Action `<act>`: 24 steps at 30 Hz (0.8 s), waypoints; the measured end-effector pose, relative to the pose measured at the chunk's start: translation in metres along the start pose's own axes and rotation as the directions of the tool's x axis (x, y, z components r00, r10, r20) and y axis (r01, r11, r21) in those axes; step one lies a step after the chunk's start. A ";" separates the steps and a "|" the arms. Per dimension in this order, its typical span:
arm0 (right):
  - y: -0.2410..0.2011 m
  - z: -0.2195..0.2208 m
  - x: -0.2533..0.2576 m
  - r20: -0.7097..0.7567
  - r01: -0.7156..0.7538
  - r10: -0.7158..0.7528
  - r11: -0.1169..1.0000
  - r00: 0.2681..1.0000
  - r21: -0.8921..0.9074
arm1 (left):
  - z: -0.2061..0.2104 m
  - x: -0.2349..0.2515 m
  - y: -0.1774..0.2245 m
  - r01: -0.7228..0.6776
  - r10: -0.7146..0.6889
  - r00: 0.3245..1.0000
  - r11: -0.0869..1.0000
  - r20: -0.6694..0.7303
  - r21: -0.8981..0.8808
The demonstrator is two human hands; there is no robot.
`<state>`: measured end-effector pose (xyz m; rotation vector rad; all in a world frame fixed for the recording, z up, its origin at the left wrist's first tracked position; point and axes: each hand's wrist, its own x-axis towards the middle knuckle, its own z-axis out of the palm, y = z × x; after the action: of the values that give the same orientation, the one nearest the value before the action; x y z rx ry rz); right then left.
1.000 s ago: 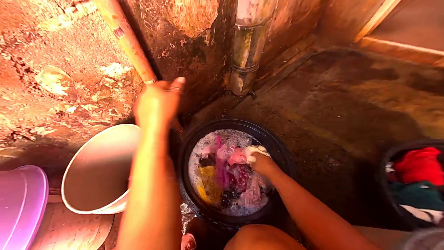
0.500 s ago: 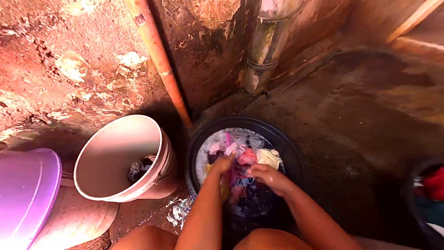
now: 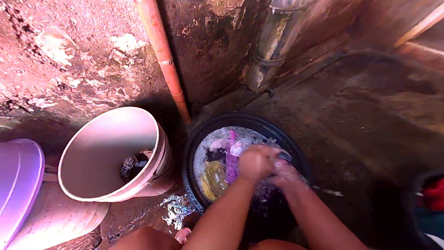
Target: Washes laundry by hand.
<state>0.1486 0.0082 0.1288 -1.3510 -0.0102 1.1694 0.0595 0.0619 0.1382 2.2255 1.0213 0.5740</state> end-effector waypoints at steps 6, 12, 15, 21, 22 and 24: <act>-0.007 -0.074 0.058 0.140 0.302 -0.348 0.467 0.927 -0.831 | -0.003 -0.026 -0.151 0.647 -0.674 0.738 0.722 0.038 0.244; 0.119 -0.070 0.050 0.251 0.425 0.522 -0.246 0.815 -0.871 | 0.071 -0.083 -0.132 0.303 -0.532 0.587 0.844 0.611 0.444; 0.127 -0.066 0.025 0.089 0.390 0.552 -0.456 0.829 -0.800 | 0.064 -0.111 -0.130 0.308 -0.629 0.476 0.774 0.615 0.553; 0.067 -0.003 0.011 0.232 0.355 0.606 -0.091 0.761 -0.930 | 0.053 -0.115 -0.126 0.417 -0.660 0.497 0.751 0.564 0.511; 0.041 0.008 0.005 0.346 0.331 0.537 0.129 0.770 -0.935 | 0.052 -0.113 -0.126 0.476 -0.661 0.501 0.749 0.559 0.460; -0.011 0.017 -0.015 0.493 0.292 0.293 0.528 0.819 -0.798 | 0.050 -0.104 -0.121 0.675 -0.713 0.528 0.682 0.462 0.281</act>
<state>0.1381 0.0131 0.1509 -1.7494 -1.2117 1.6363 -0.0362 0.0250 0.0060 1.6245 1.4759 -0.4511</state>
